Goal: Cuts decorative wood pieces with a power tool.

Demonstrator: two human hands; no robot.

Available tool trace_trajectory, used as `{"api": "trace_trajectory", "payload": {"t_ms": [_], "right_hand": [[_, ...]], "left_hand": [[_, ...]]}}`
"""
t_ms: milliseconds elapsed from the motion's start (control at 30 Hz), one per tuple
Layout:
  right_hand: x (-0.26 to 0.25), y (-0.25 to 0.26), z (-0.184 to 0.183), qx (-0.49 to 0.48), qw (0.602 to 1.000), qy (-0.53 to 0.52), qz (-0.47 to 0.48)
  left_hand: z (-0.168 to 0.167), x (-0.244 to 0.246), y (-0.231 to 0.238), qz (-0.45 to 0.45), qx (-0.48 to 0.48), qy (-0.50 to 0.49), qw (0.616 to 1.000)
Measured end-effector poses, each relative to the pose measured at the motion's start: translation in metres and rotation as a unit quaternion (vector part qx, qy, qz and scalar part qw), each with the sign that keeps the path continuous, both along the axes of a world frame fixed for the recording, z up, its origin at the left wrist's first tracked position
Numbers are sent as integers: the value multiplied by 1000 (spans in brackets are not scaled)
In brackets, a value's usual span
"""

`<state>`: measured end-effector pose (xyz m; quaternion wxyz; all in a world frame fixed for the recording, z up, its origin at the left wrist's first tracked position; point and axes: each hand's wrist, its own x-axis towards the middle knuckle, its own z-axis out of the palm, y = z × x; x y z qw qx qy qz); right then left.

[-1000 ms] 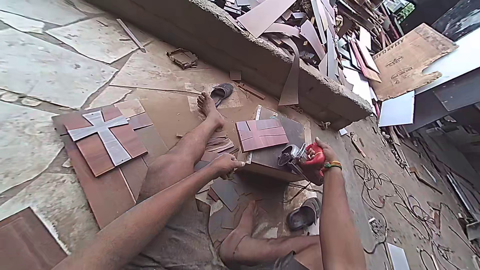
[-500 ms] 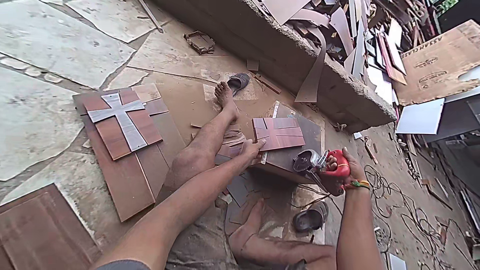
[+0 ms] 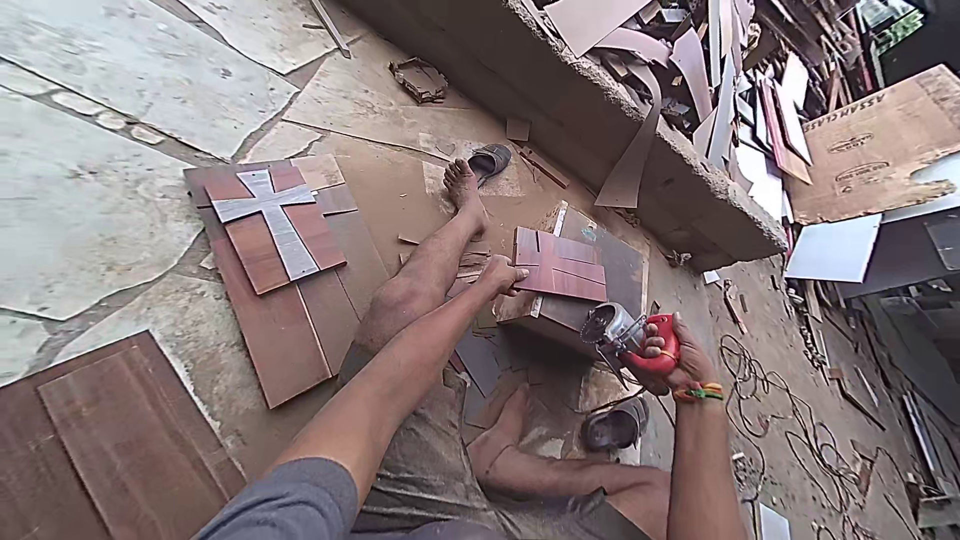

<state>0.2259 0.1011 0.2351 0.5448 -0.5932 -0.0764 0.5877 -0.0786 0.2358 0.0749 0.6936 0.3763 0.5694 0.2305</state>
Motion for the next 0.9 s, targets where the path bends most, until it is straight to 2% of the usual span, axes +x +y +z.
{"api": "trace_trajectory", "payload": {"t_ms": [133,233,467,600,767,900], "right_hand": [[-5,-13,-10,-1,1000,-8,19],[-13,-30,-23,-1,996,-82,31],[-70,-56,1,26,969,-203,135],[-93,-36,10,61,972,-161,162],[-116,-1,-14,61,959,-207,182],[-122,-1,-35,66,957,-227,166]], "left_hand": [[6,-8,9,-32,1,14,999],[5,-8,9,-39,-8,8,999],[1,-6,13,-66,-4,32,997],[-1,-4,14,-90,7,64,994],[3,-6,10,-81,8,82,993],[-2,-6,12,-76,2,85,994]]}}
